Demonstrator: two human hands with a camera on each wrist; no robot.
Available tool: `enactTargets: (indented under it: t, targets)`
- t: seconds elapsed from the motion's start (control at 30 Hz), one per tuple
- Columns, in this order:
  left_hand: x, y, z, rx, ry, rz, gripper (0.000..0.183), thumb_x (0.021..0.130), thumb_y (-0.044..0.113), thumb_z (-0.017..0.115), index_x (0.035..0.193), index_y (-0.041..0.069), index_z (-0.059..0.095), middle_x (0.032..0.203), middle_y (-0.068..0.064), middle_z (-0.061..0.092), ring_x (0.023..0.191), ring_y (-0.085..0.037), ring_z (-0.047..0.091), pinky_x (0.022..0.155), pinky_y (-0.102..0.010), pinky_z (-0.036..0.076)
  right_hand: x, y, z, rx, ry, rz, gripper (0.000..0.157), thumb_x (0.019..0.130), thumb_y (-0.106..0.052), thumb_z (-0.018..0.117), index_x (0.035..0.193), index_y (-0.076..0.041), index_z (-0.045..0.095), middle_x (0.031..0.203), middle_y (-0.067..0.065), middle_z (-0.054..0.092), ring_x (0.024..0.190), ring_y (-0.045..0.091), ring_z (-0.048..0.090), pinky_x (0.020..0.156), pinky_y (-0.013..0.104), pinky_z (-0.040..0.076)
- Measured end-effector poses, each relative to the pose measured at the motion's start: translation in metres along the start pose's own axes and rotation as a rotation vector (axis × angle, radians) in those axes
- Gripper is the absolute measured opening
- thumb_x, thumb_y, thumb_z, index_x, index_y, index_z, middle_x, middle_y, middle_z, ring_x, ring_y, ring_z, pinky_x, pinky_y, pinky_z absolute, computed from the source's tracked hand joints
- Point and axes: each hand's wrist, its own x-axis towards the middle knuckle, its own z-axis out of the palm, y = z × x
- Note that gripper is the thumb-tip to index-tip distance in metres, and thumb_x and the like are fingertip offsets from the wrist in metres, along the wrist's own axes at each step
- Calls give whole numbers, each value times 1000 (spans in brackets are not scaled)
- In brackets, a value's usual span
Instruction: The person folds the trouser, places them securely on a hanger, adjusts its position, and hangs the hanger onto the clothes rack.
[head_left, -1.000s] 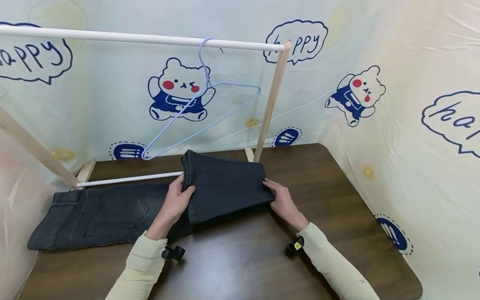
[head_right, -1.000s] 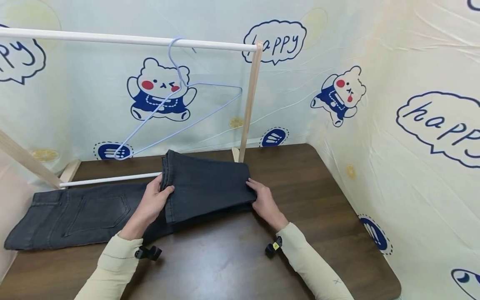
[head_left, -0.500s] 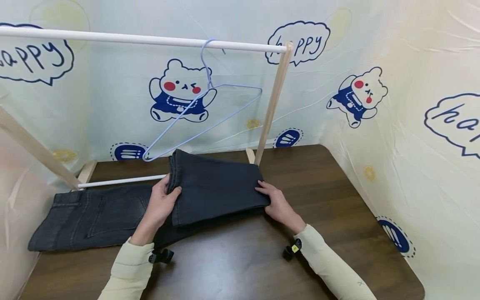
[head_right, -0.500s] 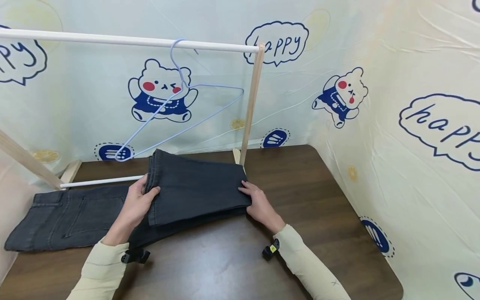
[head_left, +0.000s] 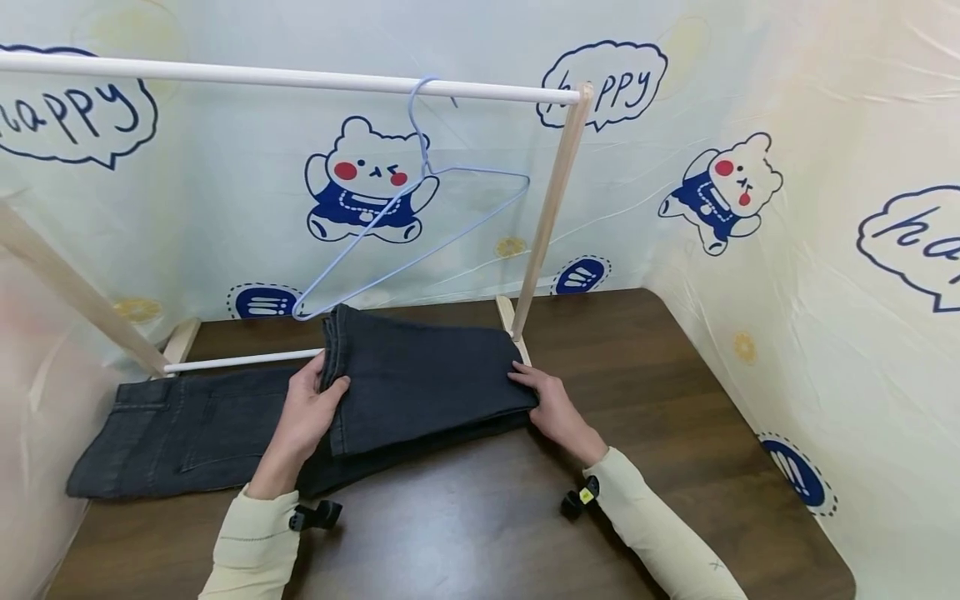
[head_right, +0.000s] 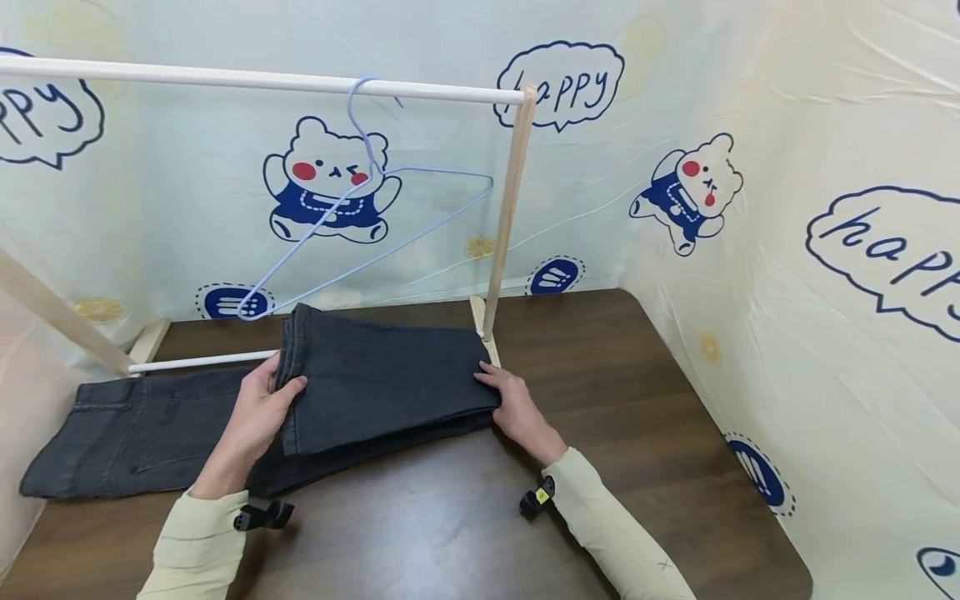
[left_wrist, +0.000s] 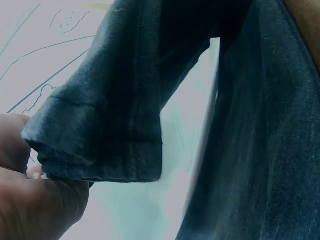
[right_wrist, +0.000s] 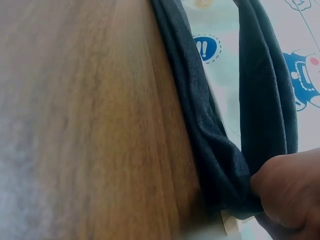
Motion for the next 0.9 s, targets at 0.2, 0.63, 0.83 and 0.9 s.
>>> enactTargets:
  t: [0.2,0.63,0.83,0.9]
  targets:
    - [-2,1,-4,-4,-1,-12,51,107,5,44,157,2,33,144,-28,51,105,4,60,88,-10,50,1,-6,-1,-69,-43,-49,77,61,31,45,132,5,65,149,22,52,140,42,46,111,54,42]
    - [0,0,-22,60,4,47,53,107,5,45,158,1,32,144,-31,51,103,9,60,87,-9,50,4,-11,-3,-116,14,49,52,81,12,69,133,2,65,148,18,55,137,35,52,110,49,46]
    - [2,1,-26,81,2,94,50,106,4,46,155,-1,37,139,-33,54,102,7,62,86,-11,52,8,-10,0,-61,21,16,51,82,12,69,132,3,65,142,20,60,132,35,56,106,46,50]
    - [3,0,-27,94,-5,113,49,106,3,46,154,-1,39,137,-33,55,102,7,63,85,-12,53,9,-9,-2,-61,-8,-12,51,81,15,67,131,4,65,139,20,61,131,35,58,105,46,50]
